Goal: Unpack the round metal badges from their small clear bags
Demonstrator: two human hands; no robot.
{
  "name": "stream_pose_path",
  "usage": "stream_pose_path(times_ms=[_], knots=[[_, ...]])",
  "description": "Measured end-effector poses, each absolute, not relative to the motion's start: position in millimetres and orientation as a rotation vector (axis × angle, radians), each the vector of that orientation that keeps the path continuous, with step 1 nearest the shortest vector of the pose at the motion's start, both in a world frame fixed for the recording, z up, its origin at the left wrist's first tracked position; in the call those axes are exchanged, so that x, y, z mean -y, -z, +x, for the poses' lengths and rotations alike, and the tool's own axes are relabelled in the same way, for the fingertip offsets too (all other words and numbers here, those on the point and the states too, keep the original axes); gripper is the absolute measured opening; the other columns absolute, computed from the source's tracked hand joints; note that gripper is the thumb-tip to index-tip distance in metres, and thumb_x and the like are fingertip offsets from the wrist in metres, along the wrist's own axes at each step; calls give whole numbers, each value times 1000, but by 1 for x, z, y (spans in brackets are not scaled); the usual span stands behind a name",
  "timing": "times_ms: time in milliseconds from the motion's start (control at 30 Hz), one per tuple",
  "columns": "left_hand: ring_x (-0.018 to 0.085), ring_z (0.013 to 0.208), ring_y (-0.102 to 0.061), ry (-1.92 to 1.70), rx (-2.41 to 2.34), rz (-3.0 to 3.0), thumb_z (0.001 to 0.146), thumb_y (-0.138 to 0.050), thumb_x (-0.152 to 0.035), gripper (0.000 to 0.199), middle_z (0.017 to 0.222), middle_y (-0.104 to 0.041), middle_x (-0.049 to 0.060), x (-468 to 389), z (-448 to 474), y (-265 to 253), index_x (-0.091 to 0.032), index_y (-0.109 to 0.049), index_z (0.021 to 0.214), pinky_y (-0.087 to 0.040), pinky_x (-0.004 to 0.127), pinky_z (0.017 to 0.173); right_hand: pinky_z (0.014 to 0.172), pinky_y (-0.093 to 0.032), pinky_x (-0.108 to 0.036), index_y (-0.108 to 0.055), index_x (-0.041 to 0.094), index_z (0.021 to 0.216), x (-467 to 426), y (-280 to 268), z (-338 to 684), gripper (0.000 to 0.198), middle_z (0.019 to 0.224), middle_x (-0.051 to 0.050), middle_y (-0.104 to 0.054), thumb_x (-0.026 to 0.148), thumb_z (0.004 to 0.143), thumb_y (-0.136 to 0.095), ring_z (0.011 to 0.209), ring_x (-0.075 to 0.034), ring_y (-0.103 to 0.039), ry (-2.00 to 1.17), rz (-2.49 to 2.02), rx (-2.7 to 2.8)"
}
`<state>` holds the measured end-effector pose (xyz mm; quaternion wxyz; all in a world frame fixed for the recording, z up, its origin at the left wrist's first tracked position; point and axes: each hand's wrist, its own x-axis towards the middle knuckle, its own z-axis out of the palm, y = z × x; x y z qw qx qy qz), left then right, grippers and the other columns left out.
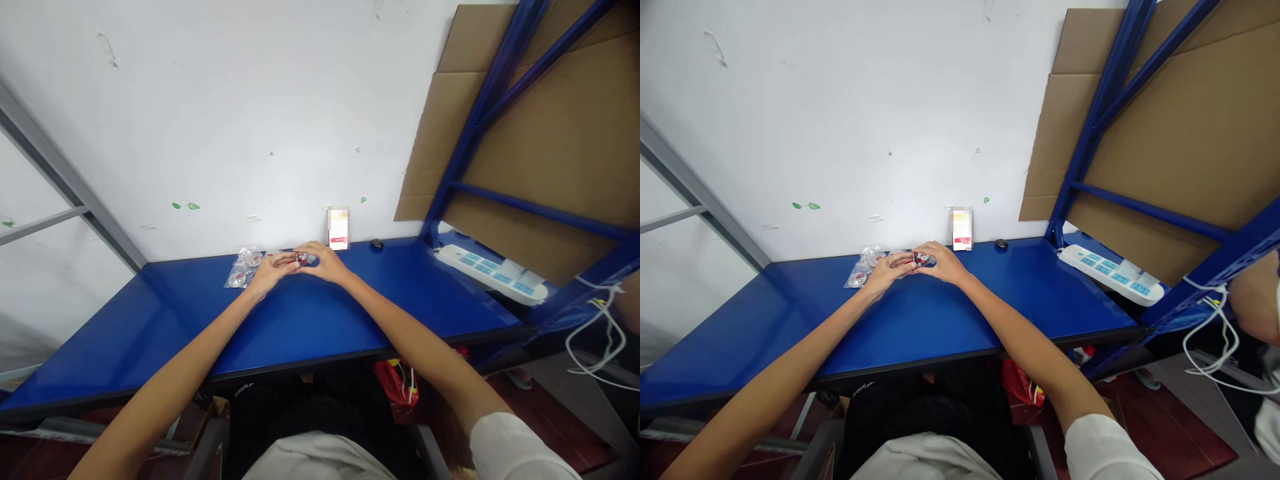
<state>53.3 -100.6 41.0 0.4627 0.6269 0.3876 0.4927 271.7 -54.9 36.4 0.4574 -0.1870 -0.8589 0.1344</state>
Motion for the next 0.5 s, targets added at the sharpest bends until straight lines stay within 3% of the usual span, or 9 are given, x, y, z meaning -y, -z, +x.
stream_pose_path(times_ms=[500], knots=[[30,102,-77,-1189,-942,1527,75,-92,-51,61,123,-78,14,98,50,-40,-14,-78,122,-64,49,99,104,-55,-45,-71,31,139,56,-37,274,53,128,-9,-74,32,88,-85,117,-27,-68,-386,-442,2109]])
